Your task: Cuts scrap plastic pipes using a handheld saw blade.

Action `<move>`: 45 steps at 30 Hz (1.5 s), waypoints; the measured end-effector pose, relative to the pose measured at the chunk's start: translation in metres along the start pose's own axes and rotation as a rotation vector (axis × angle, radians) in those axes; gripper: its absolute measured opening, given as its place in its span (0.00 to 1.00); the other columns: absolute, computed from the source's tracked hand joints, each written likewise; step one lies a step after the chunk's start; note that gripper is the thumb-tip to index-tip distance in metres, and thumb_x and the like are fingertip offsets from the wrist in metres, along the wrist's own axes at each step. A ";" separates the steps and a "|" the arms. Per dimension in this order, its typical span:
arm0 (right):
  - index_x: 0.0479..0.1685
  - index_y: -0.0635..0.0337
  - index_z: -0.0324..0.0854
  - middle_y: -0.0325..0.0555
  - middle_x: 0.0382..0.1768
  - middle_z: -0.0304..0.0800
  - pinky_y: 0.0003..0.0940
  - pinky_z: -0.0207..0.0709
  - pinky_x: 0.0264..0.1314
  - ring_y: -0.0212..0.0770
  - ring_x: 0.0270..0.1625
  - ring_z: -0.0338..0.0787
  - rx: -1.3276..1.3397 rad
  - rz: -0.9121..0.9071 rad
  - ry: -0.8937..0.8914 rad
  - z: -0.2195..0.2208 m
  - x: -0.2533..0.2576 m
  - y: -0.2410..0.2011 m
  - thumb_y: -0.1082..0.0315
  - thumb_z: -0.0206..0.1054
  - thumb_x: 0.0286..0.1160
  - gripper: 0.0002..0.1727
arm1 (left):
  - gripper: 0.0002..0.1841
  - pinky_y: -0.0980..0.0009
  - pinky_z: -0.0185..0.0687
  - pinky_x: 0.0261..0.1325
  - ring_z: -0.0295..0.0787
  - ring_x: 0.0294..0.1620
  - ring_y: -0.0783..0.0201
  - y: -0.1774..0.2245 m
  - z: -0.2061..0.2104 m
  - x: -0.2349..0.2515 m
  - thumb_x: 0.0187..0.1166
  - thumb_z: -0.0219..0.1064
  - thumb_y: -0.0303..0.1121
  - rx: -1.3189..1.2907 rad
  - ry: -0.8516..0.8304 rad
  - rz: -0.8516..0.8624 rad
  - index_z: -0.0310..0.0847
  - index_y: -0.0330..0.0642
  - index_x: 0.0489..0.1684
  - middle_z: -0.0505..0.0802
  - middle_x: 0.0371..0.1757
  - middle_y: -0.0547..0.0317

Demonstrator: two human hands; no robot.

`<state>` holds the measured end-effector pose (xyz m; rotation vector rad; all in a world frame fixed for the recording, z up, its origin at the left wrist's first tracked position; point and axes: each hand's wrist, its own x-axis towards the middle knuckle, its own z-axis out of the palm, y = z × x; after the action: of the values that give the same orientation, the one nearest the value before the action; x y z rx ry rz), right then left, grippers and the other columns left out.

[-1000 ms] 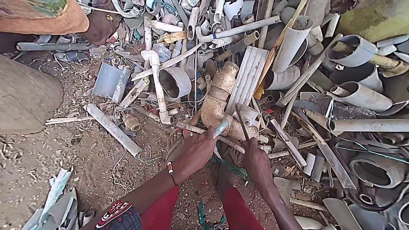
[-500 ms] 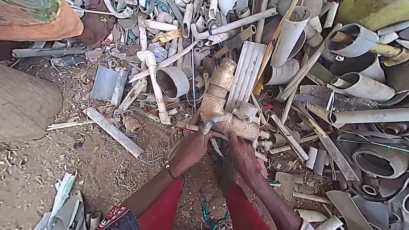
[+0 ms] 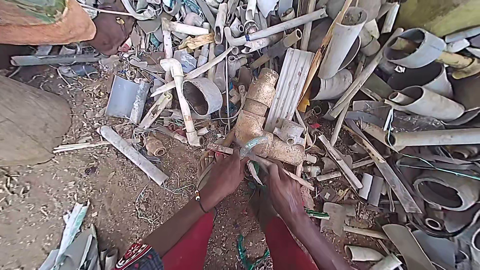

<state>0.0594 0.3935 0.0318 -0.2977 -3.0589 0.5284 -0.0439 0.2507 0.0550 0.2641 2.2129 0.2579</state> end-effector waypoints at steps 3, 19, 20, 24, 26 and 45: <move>0.79 0.61 0.67 0.62 0.48 0.91 0.57 0.84 0.53 0.64 0.53 0.93 -0.108 0.429 -0.636 -0.022 0.035 0.013 0.65 0.50 0.92 0.21 | 0.32 0.41 0.76 0.67 0.86 0.64 0.35 0.000 0.002 0.001 0.95 0.42 0.50 -0.015 0.023 -0.002 0.55 0.31 0.87 0.88 0.58 0.31; 0.75 0.63 0.71 0.62 0.39 0.92 0.59 0.84 0.48 0.65 0.46 0.94 0.015 0.394 -0.525 -0.003 0.004 0.027 0.62 0.50 0.92 0.20 | 0.15 0.47 0.85 0.33 0.92 0.31 0.38 -0.019 0.036 0.006 0.86 0.60 0.30 0.288 0.587 0.277 0.77 0.28 0.62 0.92 0.44 0.35; 0.70 0.63 0.75 0.60 0.34 0.91 0.57 0.84 0.43 0.63 0.41 0.94 0.010 0.349 -0.457 -0.004 0.003 0.029 0.61 0.51 0.92 0.19 | 0.15 0.48 0.85 0.31 0.92 0.29 0.38 -0.020 0.036 0.009 0.85 0.61 0.29 0.296 0.619 0.286 0.78 0.28 0.62 0.92 0.43 0.35; 0.48 0.67 0.86 0.54 0.21 0.87 0.50 0.82 0.21 0.58 0.23 0.91 0.061 0.058 -0.046 0.011 -0.024 0.009 0.67 0.62 0.82 0.12 | 0.16 0.47 0.85 0.32 0.92 0.30 0.37 -0.023 0.036 0.008 0.83 0.61 0.27 0.297 0.593 0.283 0.78 0.27 0.64 0.92 0.46 0.34; 0.54 0.68 0.85 0.60 0.28 0.91 0.57 0.84 0.31 0.64 0.31 0.93 0.088 0.105 -0.152 0.015 -0.020 0.007 0.70 0.62 0.81 0.12 | 0.19 0.43 0.85 0.42 0.93 0.39 0.33 -0.019 0.033 0.006 0.88 0.56 0.31 0.260 0.448 0.213 0.73 0.28 0.72 0.91 0.53 0.32; 0.54 0.68 0.78 0.42 0.21 0.77 0.36 0.78 0.29 0.37 0.22 0.80 0.607 0.207 -0.193 0.023 0.006 0.050 0.57 0.51 0.91 0.20 | 0.27 0.44 0.78 0.67 0.87 0.62 0.41 -0.028 0.031 0.002 0.91 0.55 0.47 -0.226 0.131 0.447 0.73 0.30 0.72 0.88 0.60 0.35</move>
<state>0.0613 0.4336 -0.0071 -0.5603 -2.8546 1.5228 -0.0234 0.2275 0.0268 0.6310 2.2064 0.7821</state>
